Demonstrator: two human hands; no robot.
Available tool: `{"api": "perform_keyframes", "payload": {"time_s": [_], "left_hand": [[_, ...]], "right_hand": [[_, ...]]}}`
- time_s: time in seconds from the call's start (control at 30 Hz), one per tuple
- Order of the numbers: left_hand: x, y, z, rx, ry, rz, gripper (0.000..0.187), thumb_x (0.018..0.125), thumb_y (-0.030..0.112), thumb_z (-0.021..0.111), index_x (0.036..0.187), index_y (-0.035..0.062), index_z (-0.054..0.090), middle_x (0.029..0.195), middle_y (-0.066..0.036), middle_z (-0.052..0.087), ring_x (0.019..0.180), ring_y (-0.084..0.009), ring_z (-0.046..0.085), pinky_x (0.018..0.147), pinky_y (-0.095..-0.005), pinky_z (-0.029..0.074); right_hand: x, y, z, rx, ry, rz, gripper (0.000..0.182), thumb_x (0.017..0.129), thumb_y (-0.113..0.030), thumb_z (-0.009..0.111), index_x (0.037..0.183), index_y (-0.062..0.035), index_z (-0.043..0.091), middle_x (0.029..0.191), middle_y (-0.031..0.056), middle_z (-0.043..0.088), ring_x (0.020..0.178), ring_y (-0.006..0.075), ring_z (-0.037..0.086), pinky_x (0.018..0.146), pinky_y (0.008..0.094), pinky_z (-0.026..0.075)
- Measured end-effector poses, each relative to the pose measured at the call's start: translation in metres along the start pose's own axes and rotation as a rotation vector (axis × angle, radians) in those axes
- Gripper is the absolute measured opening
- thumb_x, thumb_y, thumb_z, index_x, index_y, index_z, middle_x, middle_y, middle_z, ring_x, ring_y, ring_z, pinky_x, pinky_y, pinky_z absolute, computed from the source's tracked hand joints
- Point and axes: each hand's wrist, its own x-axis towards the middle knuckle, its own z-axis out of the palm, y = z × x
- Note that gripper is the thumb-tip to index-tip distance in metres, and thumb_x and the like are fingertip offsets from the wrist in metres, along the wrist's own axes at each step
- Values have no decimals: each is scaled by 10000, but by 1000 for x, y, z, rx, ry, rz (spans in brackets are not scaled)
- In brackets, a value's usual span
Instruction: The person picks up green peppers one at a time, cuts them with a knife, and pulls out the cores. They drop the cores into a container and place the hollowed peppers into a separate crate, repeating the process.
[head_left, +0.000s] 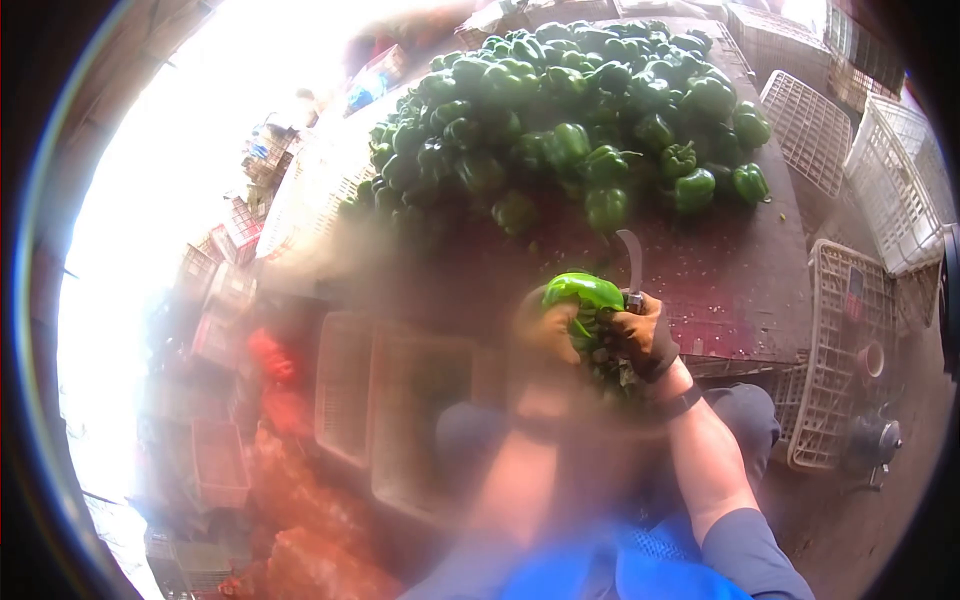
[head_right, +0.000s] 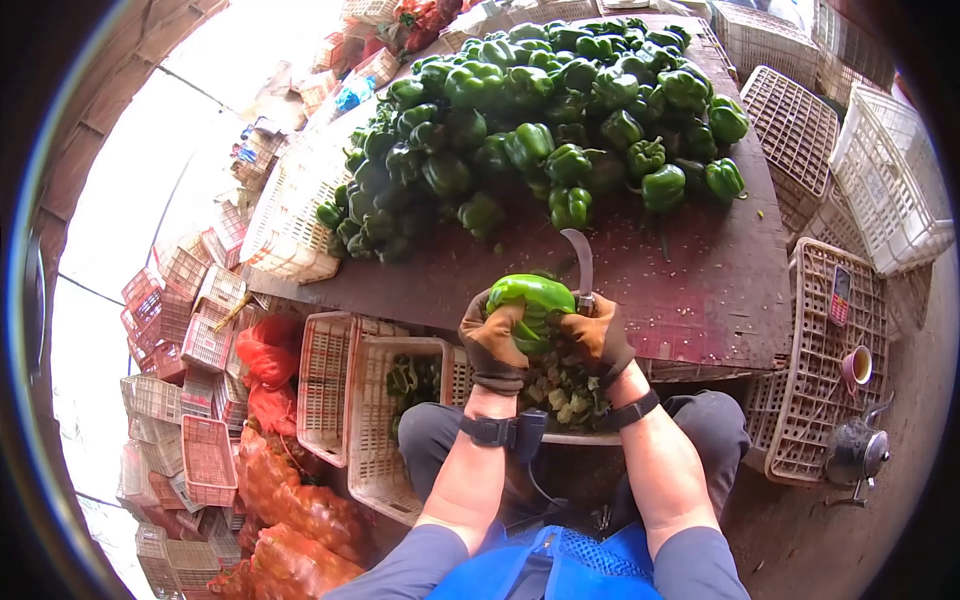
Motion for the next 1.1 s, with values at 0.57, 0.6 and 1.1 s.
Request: {"api": "perform_keyframes", "payload": {"time_s": [0.57, 0.6, 1.1], "left_hand": [[-16, -12, 5, -948, 221, -829, 150, 907, 82, 660, 1008, -11, 719, 938, -85, 740, 809, -177, 715, 747, -313, 588], [-21, -18, 3, -603, 120, -633, 154, 903, 85, 673, 1014, -13, 717, 932, -82, 741, 803, -172, 714, 749, -314, 587], [-42, -35, -9, 129, 37, -220, 200, 831, 73, 731, 1027, 73, 774, 1050, -84, 741, 986, -174, 699, 871, -308, 562]], "right_hand": [[-8, -10, 9, 106, 0, 107, 214, 837, -39, 742, 1039, -42, 670, 796, 34, 675, 628, 113, 631, 486, 279, 491], [-8, -10, 11, 114, 11, 122, 208, 833, -40, 743, 1029, -39, 673, 795, 32, 678, 631, 113, 632, 489, 280, 490], [1, 7, 21, 123, 158, 60, 139, 856, -56, 733, 978, -40, 668, 752, 35, 661, 533, 113, 579, 453, 261, 478]]}}
